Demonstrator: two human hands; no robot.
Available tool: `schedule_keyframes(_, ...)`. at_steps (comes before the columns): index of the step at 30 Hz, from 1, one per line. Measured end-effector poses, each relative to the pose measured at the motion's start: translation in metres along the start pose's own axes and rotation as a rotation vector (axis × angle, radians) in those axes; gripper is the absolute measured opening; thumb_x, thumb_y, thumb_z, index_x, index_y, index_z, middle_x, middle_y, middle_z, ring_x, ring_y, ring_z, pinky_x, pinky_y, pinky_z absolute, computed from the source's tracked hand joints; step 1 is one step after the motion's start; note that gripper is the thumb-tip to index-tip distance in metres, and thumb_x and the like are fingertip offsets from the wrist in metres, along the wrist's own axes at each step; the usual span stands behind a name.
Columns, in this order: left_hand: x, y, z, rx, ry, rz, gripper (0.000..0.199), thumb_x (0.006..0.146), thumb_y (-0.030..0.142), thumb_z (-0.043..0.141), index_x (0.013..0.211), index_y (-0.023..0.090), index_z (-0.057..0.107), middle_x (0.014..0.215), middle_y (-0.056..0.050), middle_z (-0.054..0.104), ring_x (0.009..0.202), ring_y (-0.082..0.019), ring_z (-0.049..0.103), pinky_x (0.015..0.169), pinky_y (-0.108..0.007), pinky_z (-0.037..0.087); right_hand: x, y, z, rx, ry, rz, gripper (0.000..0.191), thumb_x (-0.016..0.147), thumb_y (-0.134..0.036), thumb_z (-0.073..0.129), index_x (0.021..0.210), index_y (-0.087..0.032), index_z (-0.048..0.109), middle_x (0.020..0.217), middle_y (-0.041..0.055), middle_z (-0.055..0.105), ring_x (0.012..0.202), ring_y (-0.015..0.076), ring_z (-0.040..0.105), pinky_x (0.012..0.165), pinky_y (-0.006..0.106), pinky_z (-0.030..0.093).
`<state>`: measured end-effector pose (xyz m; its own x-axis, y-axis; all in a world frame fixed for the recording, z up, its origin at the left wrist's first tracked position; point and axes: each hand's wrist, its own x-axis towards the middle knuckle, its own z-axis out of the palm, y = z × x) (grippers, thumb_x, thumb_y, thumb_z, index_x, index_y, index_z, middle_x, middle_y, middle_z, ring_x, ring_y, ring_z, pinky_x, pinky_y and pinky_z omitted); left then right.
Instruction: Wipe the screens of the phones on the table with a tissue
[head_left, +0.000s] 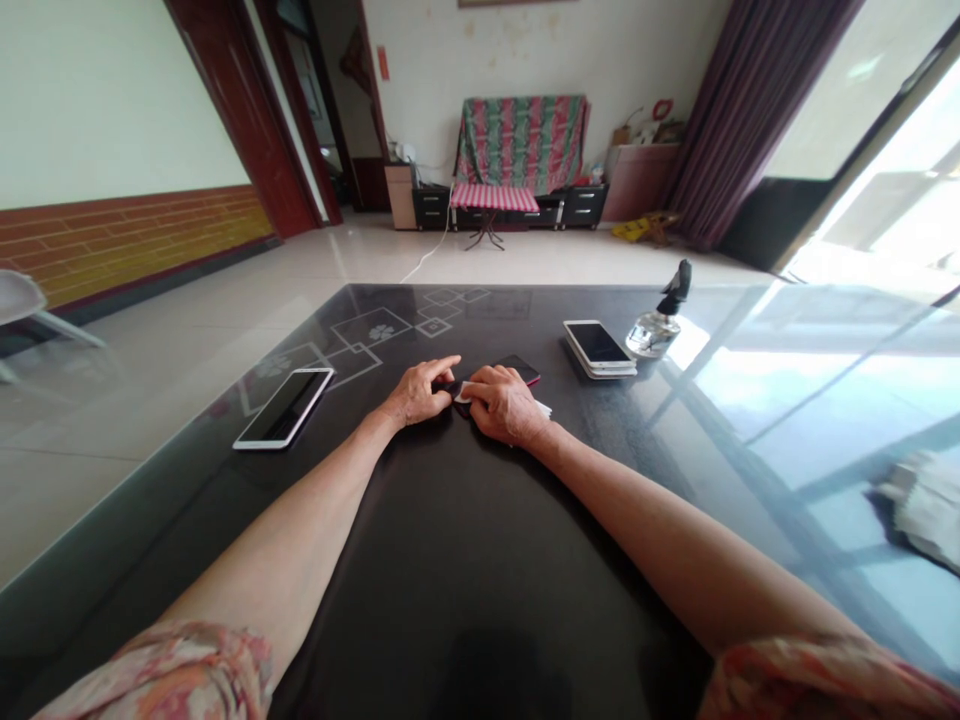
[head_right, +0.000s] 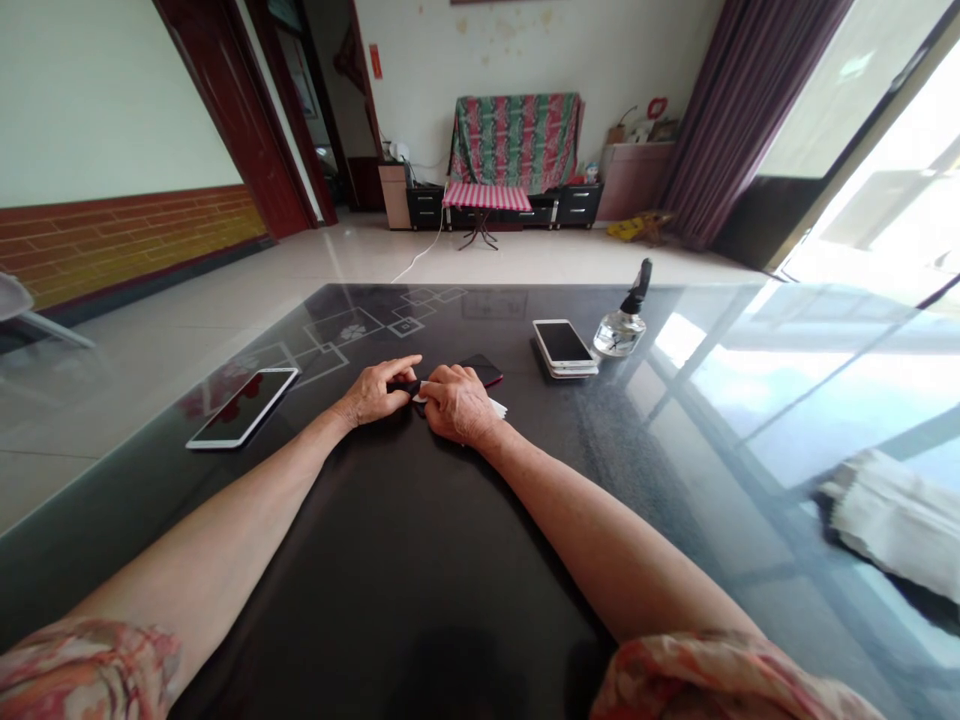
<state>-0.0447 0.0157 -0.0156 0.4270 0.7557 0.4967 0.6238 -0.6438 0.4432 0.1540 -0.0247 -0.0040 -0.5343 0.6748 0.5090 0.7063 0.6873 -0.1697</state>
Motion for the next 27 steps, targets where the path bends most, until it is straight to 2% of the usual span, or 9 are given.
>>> schedule_keyframes(4,0.000,0.002,-0.001,-0.007,-0.010,0.007,0.059,0.066,0.015,0.054,0.124,0.015,0.056,0.089,-0.003,0.066,0.082,-0.017,0.061,0.085,-0.033,0.050,0.000,0.002,0.001,-0.040,-0.008,0.058,0.024,0.083,-0.019,0.049,0.094,-0.023,0.070,0.101,0.0052,0.062,0.089,0.0190,0.050,0.084,0.032,0.031)
schedule_keyframes(9,0.000,0.001,-0.002,0.002,-0.048,0.008,0.064,0.064,0.015,0.056,0.127,0.019,0.053,0.092,-0.001,0.063,0.084,-0.017,0.059,0.085,-0.033,0.049,0.001,0.019,-0.001,-0.169,0.016,0.293,0.025,0.085,-0.022,0.048,0.094,-0.022,0.071,0.100,0.0076,0.062,0.089,0.0216,0.049,0.082,0.034,0.030)
schedule_keyframes(11,0.000,0.003,-0.004,0.003,-0.066,0.000,0.064,0.065,0.016,0.057,0.129,0.020,0.052,0.093,-0.002,0.062,0.086,-0.017,0.058,0.085,-0.033,0.049,0.000,0.023,-0.003,-0.193,0.019,0.340,0.024,0.085,-0.023,0.048,0.094,-0.022,0.071,0.099,0.0077,0.062,0.089,0.0221,0.050,0.082,0.035,0.030)
schedule_keyframes(14,-0.001,0.008,-0.005,0.038,-0.107,-0.008,0.066,0.069,0.026,0.064,0.133,0.020,0.048,0.097,-0.003,0.061,0.090,-0.020,0.057,0.088,-0.037,0.047,-0.003,0.019,-0.006,-0.175,0.009,0.292,0.023,0.083,-0.021,0.049,0.092,-0.023,0.071,0.099,0.0071,0.062,0.089,0.0216,0.050,0.081,0.034,0.030)
schedule_keyframes(19,-0.002,0.017,-0.003,0.158,-0.163,0.006,0.089,0.064,0.051,0.074,0.139,0.019,0.041,0.110,-0.010,0.058,0.100,-0.027,0.054,0.093,-0.044,0.042,-0.004,0.000,-0.007,-0.081,-0.046,0.109,0.022,0.081,-0.019,0.051,0.091,-0.023,0.070,0.099,0.0059,0.062,0.089,0.0201,0.050,0.082,0.033,0.032)
schedule_keyframes(27,0.000,0.021,-0.001,0.206,-0.181,0.024,0.087,0.067,0.044,0.073,0.141,0.018,0.037,0.112,-0.010,0.057,0.102,-0.028,0.053,0.094,-0.042,0.041,-0.003,0.007,-0.007,-0.067,-0.035,0.133,0.024,0.081,-0.018,0.051,0.092,-0.023,0.071,0.099,0.0065,0.063,0.090,0.0202,0.052,0.084,0.033,0.032)
